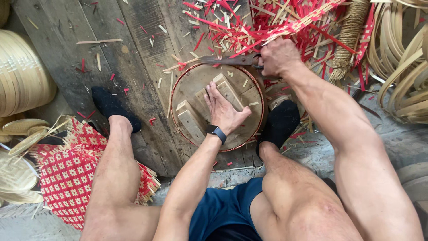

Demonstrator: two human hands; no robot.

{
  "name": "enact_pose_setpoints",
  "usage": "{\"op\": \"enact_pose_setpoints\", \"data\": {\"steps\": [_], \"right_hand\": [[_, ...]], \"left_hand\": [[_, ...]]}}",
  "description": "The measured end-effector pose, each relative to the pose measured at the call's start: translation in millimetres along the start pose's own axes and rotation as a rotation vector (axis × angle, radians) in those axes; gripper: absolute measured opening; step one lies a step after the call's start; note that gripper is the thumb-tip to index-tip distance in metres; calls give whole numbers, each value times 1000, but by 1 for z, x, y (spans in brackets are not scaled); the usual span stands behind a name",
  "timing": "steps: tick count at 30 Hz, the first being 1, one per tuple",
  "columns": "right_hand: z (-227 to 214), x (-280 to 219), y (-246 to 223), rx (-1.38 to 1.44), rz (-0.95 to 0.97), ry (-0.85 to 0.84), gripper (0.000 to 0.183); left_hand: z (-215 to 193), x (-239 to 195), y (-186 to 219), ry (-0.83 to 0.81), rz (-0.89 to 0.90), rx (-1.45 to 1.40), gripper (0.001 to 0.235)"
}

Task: The person assembles round woven mats into basket lids by placing a bamboo ring around the edge, pressing it into place, and trimming excess strands with shears. The person repeats this process for multiple mats, stacking finished lids nearby.

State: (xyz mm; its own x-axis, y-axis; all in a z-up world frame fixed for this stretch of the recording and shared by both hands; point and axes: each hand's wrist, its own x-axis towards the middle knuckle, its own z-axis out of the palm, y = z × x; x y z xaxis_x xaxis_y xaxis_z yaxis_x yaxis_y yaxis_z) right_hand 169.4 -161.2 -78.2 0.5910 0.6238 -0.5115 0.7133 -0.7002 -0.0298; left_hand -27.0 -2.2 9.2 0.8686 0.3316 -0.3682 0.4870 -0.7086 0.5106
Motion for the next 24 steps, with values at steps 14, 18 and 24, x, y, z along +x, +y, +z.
{"op": "enact_pose_setpoints", "data": {"steps": [14, 18, 24], "right_hand": [[76, -64, 55, 414, 468, 419, 72], [37, -95, -27, 1350, 327, 87, 37], [5, -119, -73, 1477, 377, 53, 30]], "left_hand": [[-31, 140, -34, -178, 460, 209, 57], [-39, 164, -25, -454, 390, 226, 35], [-73, 147, -18, -449, 408, 98, 28]]}}
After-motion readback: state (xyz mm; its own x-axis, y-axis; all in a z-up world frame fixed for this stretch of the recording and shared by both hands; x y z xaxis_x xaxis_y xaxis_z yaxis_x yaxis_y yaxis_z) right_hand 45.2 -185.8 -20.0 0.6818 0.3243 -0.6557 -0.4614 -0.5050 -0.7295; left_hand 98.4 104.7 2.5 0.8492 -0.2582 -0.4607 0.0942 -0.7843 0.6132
